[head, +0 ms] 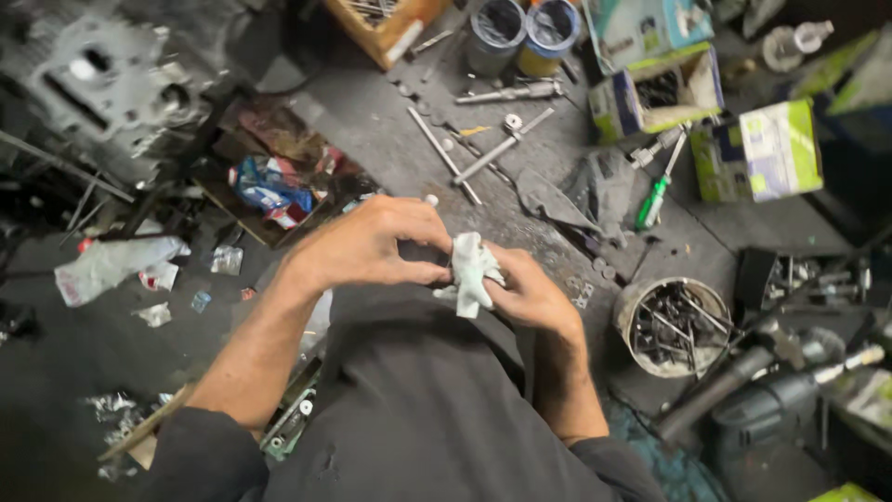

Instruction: The person sits on the floor of a cluttered repair workshop working on a motorcycle engine cylinder head. They handle small metal valve components, insert them into the head, use a T-handle tool on the head, wipe parts with a cloth, and reposition the cylinder head on the work surface.

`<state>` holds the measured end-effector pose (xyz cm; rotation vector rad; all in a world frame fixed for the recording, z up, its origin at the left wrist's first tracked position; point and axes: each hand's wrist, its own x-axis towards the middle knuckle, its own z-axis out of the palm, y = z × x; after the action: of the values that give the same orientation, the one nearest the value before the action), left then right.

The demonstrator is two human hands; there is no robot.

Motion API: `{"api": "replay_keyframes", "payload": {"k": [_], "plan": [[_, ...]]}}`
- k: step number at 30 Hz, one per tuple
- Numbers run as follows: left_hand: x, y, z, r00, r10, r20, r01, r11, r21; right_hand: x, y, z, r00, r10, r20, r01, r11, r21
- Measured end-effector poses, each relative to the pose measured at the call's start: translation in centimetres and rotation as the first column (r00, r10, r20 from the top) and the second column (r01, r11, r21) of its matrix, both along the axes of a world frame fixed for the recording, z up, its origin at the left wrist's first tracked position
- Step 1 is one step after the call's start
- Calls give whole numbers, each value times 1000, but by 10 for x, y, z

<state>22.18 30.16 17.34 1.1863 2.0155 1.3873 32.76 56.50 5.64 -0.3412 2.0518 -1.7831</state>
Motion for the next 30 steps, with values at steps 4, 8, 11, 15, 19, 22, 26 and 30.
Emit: {"api": "replay_keyframes", "payload": {"k": [4,8,11,15,19,22,26,30], "plan": [[6,-51,14,965,261,-6,-260,962,83,-11,24,34,998,-2,-70,2,1000,6],[24,-130,9,865,480,144,-501,824,265,-34,36,52,722,-264,-639,642,599,478],[48,-173,-17,763,412,497,-646,508,570,-58,18,62,503,-177,-846,786,501,363],[84,-204,-52,492,439,752,-863,363,352,-92,-51,76,668,-515,-537,676,722,148],[107,-200,-77,360,406,840,-789,613,42,-115,-145,92,703,-70,-708,312,925,218],[118,-190,-92,469,413,781,-796,581,170,-133,-198,112,613,192,-766,165,918,362],[133,-200,-106,435,559,706,-847,520,110,-153,-245,133,511,353,-784,236,819,523],[139,-226,-111,418,623,661,-873,477,103,-162,-262,140,498,411,-763,280,756,591]]}}
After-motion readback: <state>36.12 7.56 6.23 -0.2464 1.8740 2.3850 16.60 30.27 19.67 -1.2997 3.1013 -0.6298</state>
